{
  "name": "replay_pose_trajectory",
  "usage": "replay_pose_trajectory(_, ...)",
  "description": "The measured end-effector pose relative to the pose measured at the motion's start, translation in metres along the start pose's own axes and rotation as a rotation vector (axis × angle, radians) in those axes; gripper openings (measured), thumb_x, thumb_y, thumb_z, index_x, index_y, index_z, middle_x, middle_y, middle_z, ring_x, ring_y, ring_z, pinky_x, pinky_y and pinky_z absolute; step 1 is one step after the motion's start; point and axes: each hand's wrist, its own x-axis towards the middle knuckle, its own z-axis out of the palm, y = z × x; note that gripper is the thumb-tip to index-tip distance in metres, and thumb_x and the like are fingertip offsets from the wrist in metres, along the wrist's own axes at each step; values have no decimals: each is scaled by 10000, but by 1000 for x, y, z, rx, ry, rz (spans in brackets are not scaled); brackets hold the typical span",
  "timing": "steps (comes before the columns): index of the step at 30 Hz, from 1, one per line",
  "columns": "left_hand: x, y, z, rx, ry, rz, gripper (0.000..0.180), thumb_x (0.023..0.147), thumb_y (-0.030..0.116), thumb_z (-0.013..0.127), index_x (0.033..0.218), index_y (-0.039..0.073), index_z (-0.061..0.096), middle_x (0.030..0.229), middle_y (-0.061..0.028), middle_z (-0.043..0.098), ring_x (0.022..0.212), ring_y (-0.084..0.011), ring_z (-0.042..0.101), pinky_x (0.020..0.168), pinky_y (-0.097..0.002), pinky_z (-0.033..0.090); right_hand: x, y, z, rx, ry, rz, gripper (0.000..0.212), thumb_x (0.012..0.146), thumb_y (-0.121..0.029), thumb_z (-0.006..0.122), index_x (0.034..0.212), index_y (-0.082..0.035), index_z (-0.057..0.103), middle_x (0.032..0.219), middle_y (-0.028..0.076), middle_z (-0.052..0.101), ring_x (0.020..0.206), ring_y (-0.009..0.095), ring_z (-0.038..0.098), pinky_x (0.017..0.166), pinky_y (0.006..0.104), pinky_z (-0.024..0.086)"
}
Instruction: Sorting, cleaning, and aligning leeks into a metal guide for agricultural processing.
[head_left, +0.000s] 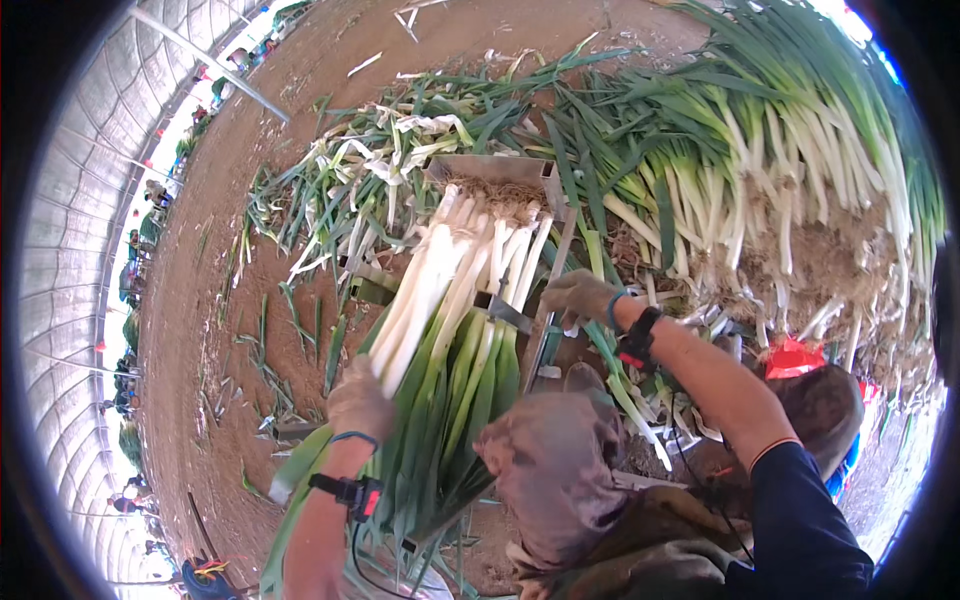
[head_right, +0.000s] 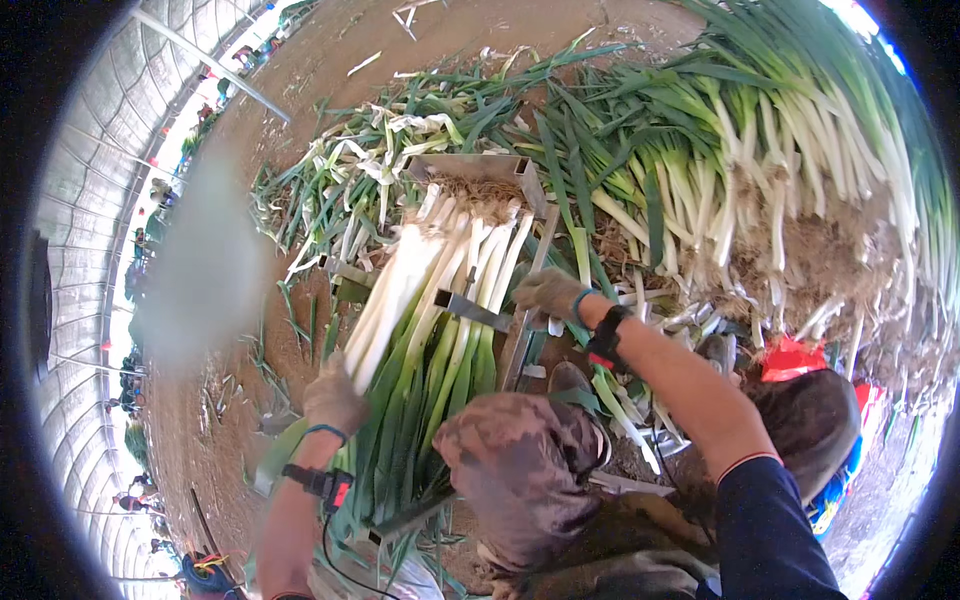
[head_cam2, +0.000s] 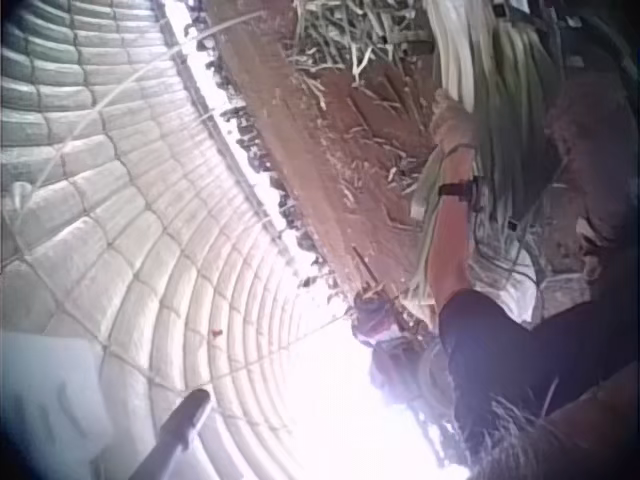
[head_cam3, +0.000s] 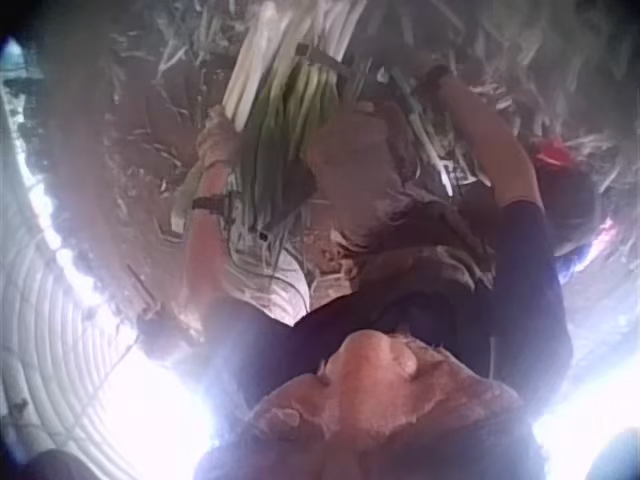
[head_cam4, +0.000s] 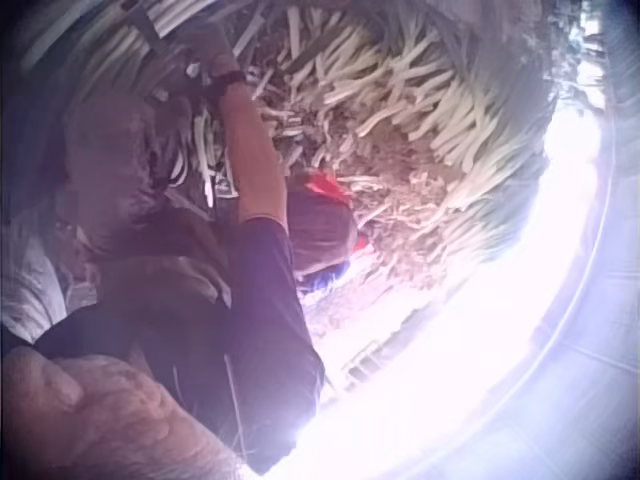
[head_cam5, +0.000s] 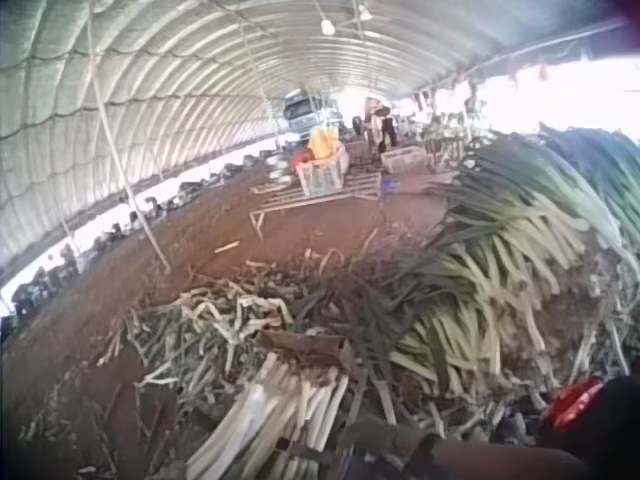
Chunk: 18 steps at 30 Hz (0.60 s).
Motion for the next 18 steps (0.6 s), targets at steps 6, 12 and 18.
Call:
replay_pose_trajectory(6, 127, 109, -8, 13, 61, 30, 548, 811, 194, 745, 1261, 68, 459, 1184, -227, 638, 1085, -391, 688, 950, -450, 557, 140, 29, 33, -321, 129, -294, 554, 906, -498, 691, 929, 56, 711, 819, 177, 702, 670, 248, 708, 713, 389, 565)
replay_pose_trajectory(12, 170, 141, -9, 75, -74, -83, 873, 815, 250, 760, 1529, 70, 291, 1302, -232, 560, 1195, -376, 638, 990, -431, 543, 146, -23, 55, -294, 209, -55, 588, 914, -497, 644, 905, 88, 701, 748, 209, 699, 723, 357, 719, 789, 452, 564)
replay_pose_trajectory(18, 164, 100, -30, -74, -163, 289, 1082, 796, 366, 798, 1620, 84, 157, 1576, -300, 323, 1329, -427, 530, 1091, -466, 467, 173, -16, 23, 293, 374, 12, 359, 946, -278, 662, 898, 77, 647, 673, 150, 694, 554, 217, 705, 494, 348, 563)
